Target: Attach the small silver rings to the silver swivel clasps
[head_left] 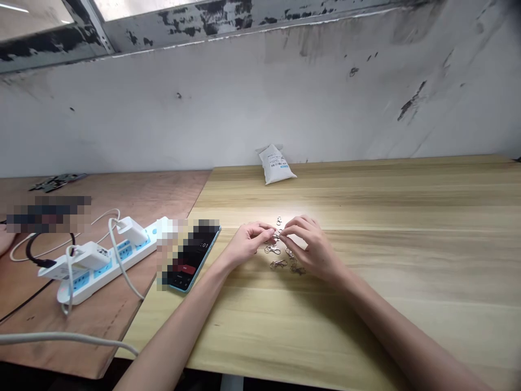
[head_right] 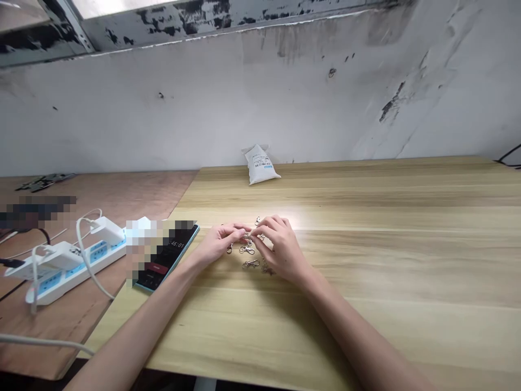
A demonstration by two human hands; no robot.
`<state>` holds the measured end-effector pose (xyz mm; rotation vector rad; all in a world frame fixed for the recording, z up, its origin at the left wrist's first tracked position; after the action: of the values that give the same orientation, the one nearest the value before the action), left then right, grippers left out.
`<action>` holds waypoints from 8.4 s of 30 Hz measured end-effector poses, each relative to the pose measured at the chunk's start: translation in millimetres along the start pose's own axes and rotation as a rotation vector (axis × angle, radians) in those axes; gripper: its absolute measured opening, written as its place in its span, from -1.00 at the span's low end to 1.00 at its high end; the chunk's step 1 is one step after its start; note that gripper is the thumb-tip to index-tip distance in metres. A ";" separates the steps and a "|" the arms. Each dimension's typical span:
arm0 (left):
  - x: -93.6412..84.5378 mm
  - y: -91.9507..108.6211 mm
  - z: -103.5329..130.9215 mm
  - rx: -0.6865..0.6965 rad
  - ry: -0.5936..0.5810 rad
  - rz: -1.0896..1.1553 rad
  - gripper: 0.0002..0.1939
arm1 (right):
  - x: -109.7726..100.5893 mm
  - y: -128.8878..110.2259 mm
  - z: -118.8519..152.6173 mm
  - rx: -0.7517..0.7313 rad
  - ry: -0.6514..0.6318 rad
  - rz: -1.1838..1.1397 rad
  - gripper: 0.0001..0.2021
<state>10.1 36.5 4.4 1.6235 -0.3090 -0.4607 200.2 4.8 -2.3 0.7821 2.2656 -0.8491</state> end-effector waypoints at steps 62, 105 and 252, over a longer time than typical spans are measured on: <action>5.0 4.1 7.2 0.545 0.187 -0.976 -0.88 | 8.7 0.6 1.7 0.563 -0.217 -0.587 -0.67; -37.5 -20.4 -1.4 0.190 0.136 -0.802 -0.86 | 19.5 28.5 -6.0 0.206 -0.307 0.277 -0.79; -9.2 -4.2 5.6 0.297 0.292 -0.666 -0.89 | 25.7 7.9 -7.9 0.118 0.063 -0.104 -0.87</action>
<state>-1.0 36.3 0.9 2.0457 0.4201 -0.6873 186.4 23.4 -18.1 0.7580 2.3457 -1.0275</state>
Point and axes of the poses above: each hand's wrist, its own z-axis away from the middle knuckle, its own x-axis out of the palm, y = z × x, the point moved 1 cm from there along -z, towards the middle knuckle, and after that the axes turned 9 degrees about z, right-handed, at the moved point
